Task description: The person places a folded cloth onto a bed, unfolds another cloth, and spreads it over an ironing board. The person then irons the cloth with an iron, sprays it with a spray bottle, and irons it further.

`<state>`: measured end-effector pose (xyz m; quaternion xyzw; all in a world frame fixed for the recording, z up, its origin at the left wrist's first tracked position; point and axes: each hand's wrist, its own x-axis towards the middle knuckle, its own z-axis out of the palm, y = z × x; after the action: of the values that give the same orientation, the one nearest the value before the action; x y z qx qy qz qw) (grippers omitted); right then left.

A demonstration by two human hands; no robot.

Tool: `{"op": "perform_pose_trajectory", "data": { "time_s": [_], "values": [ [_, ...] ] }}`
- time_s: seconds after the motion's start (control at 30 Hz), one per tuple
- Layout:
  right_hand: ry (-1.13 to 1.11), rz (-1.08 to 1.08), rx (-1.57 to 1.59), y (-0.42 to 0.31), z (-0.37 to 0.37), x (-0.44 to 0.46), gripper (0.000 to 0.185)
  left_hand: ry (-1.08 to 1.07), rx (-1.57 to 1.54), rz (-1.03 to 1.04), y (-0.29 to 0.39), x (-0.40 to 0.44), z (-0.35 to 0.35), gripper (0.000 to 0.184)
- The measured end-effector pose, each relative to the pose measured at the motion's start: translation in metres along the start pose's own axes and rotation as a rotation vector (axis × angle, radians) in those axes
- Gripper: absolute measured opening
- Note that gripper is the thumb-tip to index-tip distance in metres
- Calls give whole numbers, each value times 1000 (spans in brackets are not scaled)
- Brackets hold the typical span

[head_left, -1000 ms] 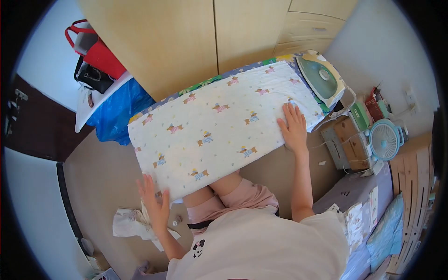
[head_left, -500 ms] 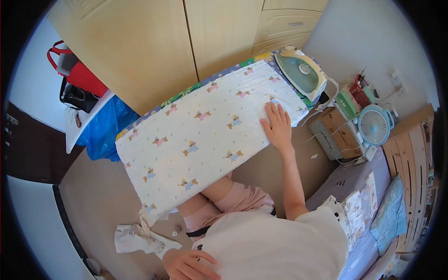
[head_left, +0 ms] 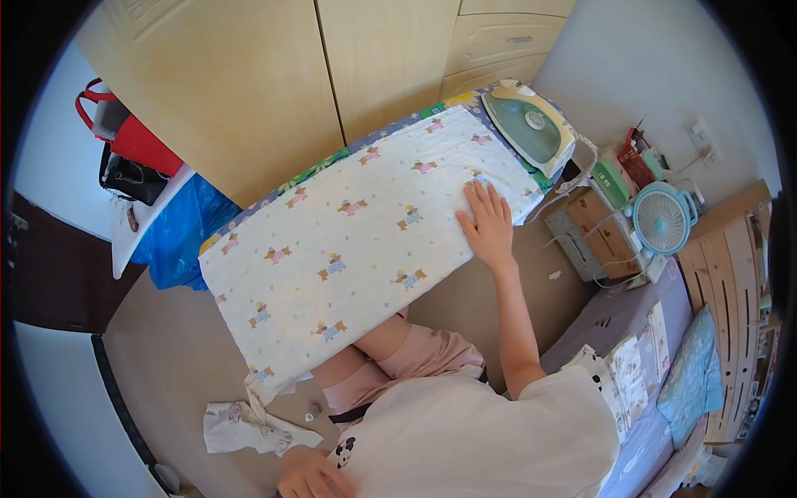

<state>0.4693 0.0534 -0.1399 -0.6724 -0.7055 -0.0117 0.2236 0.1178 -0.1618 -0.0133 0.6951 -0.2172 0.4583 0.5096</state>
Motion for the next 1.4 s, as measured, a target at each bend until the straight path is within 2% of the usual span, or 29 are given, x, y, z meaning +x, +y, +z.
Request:
{"op": "perform_pose_trajectory", "data": {
  "time_s": [0.27, 0.57, 0.7, 0.77, 0.87, 0.97, 1.17, 1.4],
  "values": [
    [30, -21, 4, 1, 2, -1, 50, -7, 61, 87, 6, 2, -5, 17],
    [9, -6, 10, 0, 0, 0, 51, 25, 10, -30, 7, 4, -10, 16],
    [12, -13, -5, 0, 2, 0, 51, -74, -7, -38, 8, -11, -8, 17],
    [14, -14, -11, 0, 1, 0, 51, -39, 12, 84, 6, -25, -7, 18],
    [10, -7, 4, 0, 1, -1, 51, 19, 13, 123, 4, -21, -7, 18],
    [21, -14, 1, 1, 2, -1, 51, 51, -7, 41, 3, 4, -10, 18],
    [15, -8, 3, -1, 1, -1, 51, -34, -86, 53, -2, 3, -12, 17],
    [25, -7, 8, -1, 1, -1, 50, -38, -154, 57, -5, 1, -12, 18]
  ]
}}
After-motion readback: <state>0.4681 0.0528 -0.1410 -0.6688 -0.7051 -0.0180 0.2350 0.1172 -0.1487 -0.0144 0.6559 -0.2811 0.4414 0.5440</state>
